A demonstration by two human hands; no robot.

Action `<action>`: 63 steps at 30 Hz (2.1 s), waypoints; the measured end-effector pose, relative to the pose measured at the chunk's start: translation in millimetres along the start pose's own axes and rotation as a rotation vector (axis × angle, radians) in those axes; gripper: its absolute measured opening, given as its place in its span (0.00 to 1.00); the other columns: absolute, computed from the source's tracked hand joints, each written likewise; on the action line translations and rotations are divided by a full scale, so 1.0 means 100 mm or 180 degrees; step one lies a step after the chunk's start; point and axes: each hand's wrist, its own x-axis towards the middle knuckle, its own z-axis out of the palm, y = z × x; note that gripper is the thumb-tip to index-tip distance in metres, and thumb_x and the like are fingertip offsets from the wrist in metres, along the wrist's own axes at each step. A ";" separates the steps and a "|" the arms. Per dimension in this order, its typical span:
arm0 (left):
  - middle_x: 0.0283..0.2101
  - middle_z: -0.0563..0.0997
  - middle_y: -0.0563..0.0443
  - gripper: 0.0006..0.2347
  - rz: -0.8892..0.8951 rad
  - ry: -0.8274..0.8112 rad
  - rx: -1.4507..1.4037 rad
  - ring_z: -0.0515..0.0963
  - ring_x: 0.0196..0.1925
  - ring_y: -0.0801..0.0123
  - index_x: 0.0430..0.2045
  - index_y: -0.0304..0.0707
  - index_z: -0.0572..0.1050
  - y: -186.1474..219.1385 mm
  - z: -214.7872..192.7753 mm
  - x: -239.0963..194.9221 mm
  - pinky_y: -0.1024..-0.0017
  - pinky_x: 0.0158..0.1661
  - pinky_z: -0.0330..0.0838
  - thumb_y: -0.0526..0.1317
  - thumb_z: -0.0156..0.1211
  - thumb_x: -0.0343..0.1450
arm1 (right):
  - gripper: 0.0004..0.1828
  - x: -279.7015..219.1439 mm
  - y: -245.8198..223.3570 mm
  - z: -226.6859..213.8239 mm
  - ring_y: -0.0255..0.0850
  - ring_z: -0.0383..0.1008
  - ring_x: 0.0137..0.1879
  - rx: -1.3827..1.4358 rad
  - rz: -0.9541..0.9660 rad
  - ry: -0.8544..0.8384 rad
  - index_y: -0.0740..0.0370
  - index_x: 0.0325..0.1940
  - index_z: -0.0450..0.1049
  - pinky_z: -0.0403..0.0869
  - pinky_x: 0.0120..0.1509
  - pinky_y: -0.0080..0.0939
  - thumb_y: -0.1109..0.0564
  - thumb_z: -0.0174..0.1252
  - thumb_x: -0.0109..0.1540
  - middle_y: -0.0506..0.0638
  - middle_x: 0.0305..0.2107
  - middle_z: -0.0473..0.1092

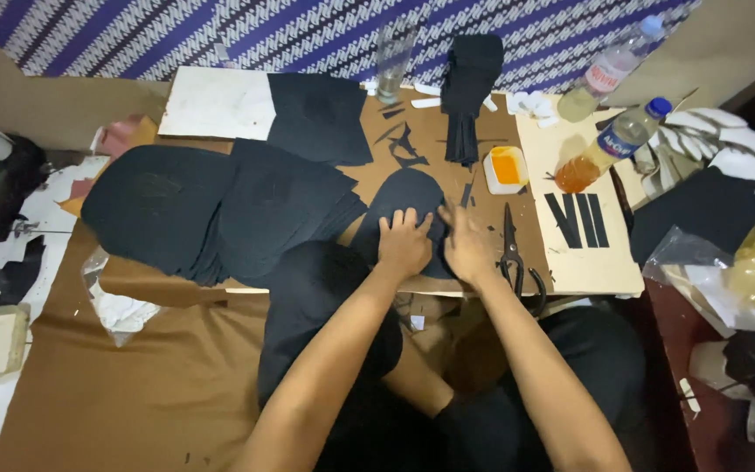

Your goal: The person uses scissors to cut a small strip from a black sheet of material. They then trim the strip into smaller pieces and place them on the table. Finally, they pick up a larger black sheet with a pre-cut design and inspect it by turning it over.

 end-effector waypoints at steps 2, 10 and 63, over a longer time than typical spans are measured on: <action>0.41 0.67 0.50 0.20 -0.0297 -0.0145 -0.0170 0.67 0.43 0.57 0.55 0.53 0.78 0.02 -0.07 0.03 0.56 0.44 0.59 0.42 0.51 0.67 | 0.36 0.05 0.20 0.23 0.59 0.69 0.65 -0.0988 -0.0102 -0.0151 0.55 0.77 0.47 0.67 0.67 0.61 0.58 0.47 0.64 0.63 0.56 0.71; 0.39 0.68 0.50 0.12 -0.0558 -0.0318 -0.0224 0.68 0.43 0.57 0.41 0.51 0.82 0.03 -0.14 0.12 0.55 0.46 0.59 0.39 0.50 0.69 | 0.40 0.19 0.54 0.70 0.45 0.67 0.57 -0.3049 -0.1139 0.0358 0.58 0.81 0.45 0.63 0.55 0.45 0.55 0.44 0.64 0.51 0.61 0.69; 0.37 0.85 0.39 0.19 -0.1699 -0.1639 -0.5715 0.87 0.36 0.60 0.42 0.25 0.79 0.69 -1.40 0.31 0.64 0.37 0.85 0.48 0.63 0.71 | 0.17 -0.92 0.50 -0.29 0.41 0.81 0.35 0.3192 0.0748 0.1003 0.73 0.44 0.67 0.81 0.39 0.36 0.68 0.68 0.58 0.68 0.31 0.78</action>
